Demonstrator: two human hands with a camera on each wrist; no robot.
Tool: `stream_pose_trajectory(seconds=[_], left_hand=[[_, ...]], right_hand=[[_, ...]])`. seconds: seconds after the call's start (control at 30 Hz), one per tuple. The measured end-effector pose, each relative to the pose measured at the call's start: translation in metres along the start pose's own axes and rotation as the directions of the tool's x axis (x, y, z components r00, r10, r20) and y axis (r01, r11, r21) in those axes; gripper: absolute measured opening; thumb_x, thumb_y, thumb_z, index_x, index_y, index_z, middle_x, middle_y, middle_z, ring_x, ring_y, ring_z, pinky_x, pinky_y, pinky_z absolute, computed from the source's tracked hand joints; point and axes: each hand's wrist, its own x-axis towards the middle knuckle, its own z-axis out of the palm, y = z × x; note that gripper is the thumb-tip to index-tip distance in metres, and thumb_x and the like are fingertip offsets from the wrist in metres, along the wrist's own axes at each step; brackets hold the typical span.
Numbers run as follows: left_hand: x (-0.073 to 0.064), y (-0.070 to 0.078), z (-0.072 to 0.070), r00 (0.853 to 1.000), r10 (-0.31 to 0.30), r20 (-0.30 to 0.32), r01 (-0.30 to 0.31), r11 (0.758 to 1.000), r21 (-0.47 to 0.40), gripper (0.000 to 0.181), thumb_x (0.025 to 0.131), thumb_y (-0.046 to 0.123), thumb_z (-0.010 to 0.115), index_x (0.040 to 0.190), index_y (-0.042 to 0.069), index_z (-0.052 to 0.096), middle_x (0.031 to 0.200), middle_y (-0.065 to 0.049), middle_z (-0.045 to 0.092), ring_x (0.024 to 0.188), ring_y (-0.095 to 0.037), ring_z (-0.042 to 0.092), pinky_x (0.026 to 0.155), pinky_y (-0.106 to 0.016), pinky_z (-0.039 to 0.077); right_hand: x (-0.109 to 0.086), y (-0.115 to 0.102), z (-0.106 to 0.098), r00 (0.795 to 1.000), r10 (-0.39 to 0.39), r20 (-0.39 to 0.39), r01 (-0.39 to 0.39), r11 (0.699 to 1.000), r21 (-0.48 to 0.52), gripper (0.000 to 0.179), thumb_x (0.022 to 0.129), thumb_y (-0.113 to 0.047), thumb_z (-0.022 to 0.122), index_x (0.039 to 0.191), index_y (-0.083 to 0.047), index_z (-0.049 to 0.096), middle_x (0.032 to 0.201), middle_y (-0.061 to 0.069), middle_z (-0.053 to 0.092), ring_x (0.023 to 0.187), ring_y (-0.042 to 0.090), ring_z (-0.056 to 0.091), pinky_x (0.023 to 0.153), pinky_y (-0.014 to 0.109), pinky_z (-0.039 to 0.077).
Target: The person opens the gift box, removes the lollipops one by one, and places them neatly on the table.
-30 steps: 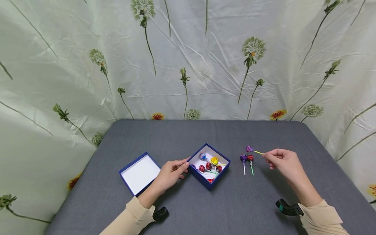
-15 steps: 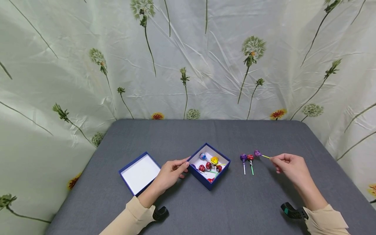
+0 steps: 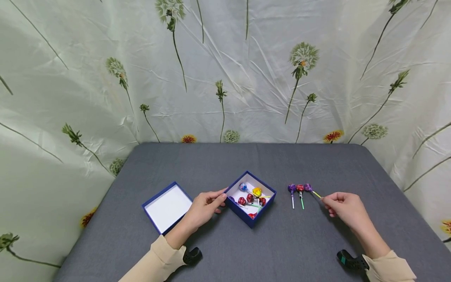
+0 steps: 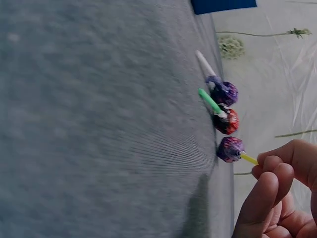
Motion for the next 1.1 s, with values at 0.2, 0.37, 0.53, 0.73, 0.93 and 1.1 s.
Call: stream_pose_trajectory(seconds=[0.2, 0.37, 0.53, 0.73, 0.93, 1.1], left_hand=[[0.000, 0.001, 0.000, 1.000, -0.002, -0.003, 0.002, 1.000, 0.000, 0.039, 0.100, 0.042, 0.059, 0.135, 0.025, 0.065, 0.117, -0.010, 0.072, 0.095, -0.018, 0.070, 0.078, -0.032, 0.060], [0.000, 0.001, 0.000, 1.000, -0.005, -0.001, 0.005, 1.000, -0.004, 0.039, 0.100, 0.042, 0.060, 0.135, 0.025, 0.065, 0.119, -0.010, 0.072, 0.096, -0.018, 0.070, 0.078, -0.032, 0.060], [0.001, 0.001, 0.000, 1.000, -0.006, -0.001, 0.006, 1.000, 0.000, 0.039, 0.100, 0.042, 0.059, 0.135, 0.026, 0.065, 0.119, -0.010, 0.072, 0.096, -0.018, 0.070, 0.078, -0.033, 0.060], [0.001, 0.001, 0.000, 1.000, -0.003, -0.002, 0.003, 1.000, 0.003, 0.040, 0.100, 0.042, 0.059, 0.136, 0.025, 0.065, 0.118, -0.010, 0.072, 0.096, -0.018, 0.071, 0.078, -0.032, 0.060], [0.000, 0.002, -0.001, 1.000, 0.000, 0.000, 0.000, 1.000, 0.001, 0.040, 0.100, 0.042, 0.059, 0.136, 0.024, 0.065, 0.117, -0.010, 0.072, 0.095, -0.018, 0.070, 0.077, -0.032, 0.060], [0.000, 0.001, 0.000, 1.000, -0.003, 0.004, 0.003, 1.000, -0.002, 0.040, 0.100, 0.042, 0.059, 0.136, 0.024, 0.064, 0.118, -0.011, 0.072, 0.096, -0.018, 0.071, 0.078, -0.032, 0.060]], right_hand=[[-0.004, 0.000, 0.009, 0.998, 0.049, 0.048, -0.048, 0.998, -0.031, 0.026, 0.093, -0.021, 0.069, 0.087, 0.005, 0.071, 0.065, -0.005, 0.064, 0.055, 0.005, 0.057, 0.053, 0.024, 0.053], [-0.004, 0.001, 0.015, 0.996, 0.051, 0.070, -0.047, 0.997, -0.061, 0.023, 0.090, -0.019, 0.072, 0.081, 0.002, 0.071, 0.062, -0.005, 0.062, 0.053, 0.004, 0.056, 0.052, 0.023, 0.053], [-0.006, 0.001, 0.017, 0.996, 0.032, 0.082, -0.026, 0.997, -0.073, 0.022, 0.089, -0.018, 0.072, 0.080, 0.003, 0.071, 0.061, -0.003, 0.061, 0.052, 0.005, 0.056, 0.051, 0.023, 0.053], [-0.006, -0.001, 0.017, 0.994, 0.033, 0.101, -0.023, 0.996, -0.092, 0.022, 0.089, -0.019, 0.073, 0.080, 0.001, 0.071, 0.061, -0.004, 0.061, 0.053, 0.006, 0.056, 0.051, 0.023, 0.053], [-0.003, -0.003, 0.019, 0.996, 0.022, 0.089, -0.011, 0.993, -0.121, 0.022, 0.088, -0.020, 0.073, 0.077, -0.001, 0.071, 0.060, -0.004, 0.061, 0.052, 0.007, 0.057, 0.051, 0.023, 0.053], [-0.002, -0.004, 0.017, 0.996, 0.013, 0.092, 0.001, 0.988, -0.153, 0.023, 0.088, -0.022, 0.073, 0.076, -0.002, 0.071, 0.059, -0.004, 0.061, 0.052, 0.007, 0.058, 0.050, 0.024, 0.053]])
